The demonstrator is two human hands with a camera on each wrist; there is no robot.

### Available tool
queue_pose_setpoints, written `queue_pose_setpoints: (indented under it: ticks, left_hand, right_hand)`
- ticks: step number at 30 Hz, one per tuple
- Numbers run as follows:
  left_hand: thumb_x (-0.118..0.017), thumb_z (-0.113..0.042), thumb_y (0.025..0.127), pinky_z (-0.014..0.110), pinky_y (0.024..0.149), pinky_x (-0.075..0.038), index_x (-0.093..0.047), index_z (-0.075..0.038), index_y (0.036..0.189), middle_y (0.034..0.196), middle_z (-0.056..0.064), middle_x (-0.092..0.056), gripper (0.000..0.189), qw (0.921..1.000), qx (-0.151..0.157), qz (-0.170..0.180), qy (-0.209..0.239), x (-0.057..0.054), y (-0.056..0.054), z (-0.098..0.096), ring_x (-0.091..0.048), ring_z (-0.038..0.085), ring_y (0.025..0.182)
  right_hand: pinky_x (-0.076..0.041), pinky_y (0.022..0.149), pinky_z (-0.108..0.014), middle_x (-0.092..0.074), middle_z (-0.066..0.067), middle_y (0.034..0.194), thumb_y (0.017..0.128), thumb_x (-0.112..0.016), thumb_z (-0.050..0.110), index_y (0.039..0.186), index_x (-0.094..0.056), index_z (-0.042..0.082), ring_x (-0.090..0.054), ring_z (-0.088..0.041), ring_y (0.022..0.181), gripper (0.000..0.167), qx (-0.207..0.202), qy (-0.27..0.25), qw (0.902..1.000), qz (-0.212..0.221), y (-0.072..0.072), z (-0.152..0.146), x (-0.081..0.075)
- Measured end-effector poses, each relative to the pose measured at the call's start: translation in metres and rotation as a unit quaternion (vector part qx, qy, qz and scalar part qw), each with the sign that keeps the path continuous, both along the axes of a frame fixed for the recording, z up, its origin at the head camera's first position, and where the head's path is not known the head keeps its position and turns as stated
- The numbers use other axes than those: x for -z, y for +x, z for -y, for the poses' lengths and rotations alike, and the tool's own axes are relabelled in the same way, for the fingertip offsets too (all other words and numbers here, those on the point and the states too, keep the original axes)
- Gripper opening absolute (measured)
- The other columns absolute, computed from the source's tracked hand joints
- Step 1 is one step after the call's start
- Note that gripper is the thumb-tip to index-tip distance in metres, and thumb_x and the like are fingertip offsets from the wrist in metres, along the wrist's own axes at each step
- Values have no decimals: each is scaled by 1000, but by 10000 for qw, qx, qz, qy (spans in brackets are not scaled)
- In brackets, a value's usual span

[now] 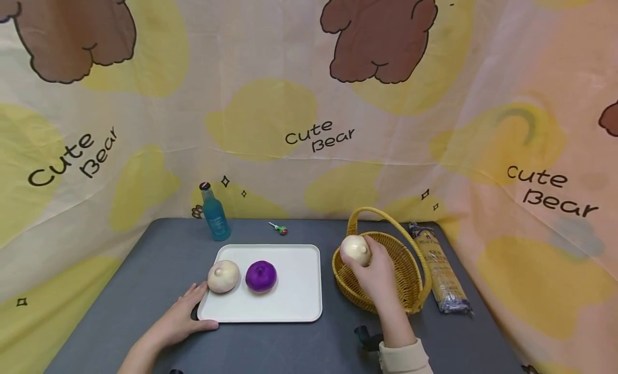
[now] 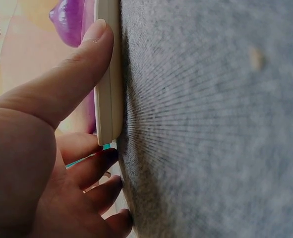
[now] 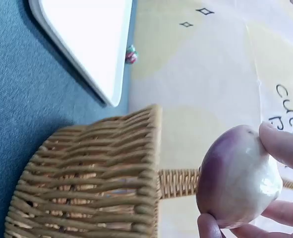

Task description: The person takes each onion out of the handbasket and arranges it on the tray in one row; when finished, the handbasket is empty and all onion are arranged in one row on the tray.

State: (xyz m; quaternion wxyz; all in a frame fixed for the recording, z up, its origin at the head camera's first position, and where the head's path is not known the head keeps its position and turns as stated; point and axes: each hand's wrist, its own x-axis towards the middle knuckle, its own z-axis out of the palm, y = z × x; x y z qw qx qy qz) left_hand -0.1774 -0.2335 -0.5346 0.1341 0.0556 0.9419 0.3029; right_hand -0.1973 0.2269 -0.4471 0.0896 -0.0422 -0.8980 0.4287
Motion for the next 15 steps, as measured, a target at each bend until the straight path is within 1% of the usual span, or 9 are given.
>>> queue_pose_setpoints:
  ticks: [4, 9, 15]
  left_hand:
    - [-86, -58, 70, 72, 118, -10, -26, 6, 156, 161, 30, -26, 123, 10000, -39, 61, -5, -1, 0, -1, -12, 52, 151]
    - [-86, -58, 70, 73, 117, -10, -26, 7, 156, 161, 29, -27, 123, 10000, -7, 12, -7, -1, 0, 0, -12, 52, 151]
    - [-86, -58, 70, 73, 117, -11, -28, 7, 155, 161, 30, -28, 122, 10000, 7, -35, 6, 0, 1, 0, -13, 52, 151]
  right_hand:
    - [-44, 106, -60, -49, -21, 147, 88, -79, 42, 150, -44, 5, -47, -40, 135, 81, -136, 9, 9999, -60, 2, 7, -3]
    - [-47, 103, -57, -52, -20, 146, 86, -81, 37, 150, -46, 5, -51, -39, 133, 79, -297, 9, 9994, -198, 1, 20, -4]
    - [-49, 101, -56, -55, -21, 145, 85, -83, 36, 148, -49, 4, -54, -39, 131, 78, -449, 118, 9984, -329, -1, 35, -5]
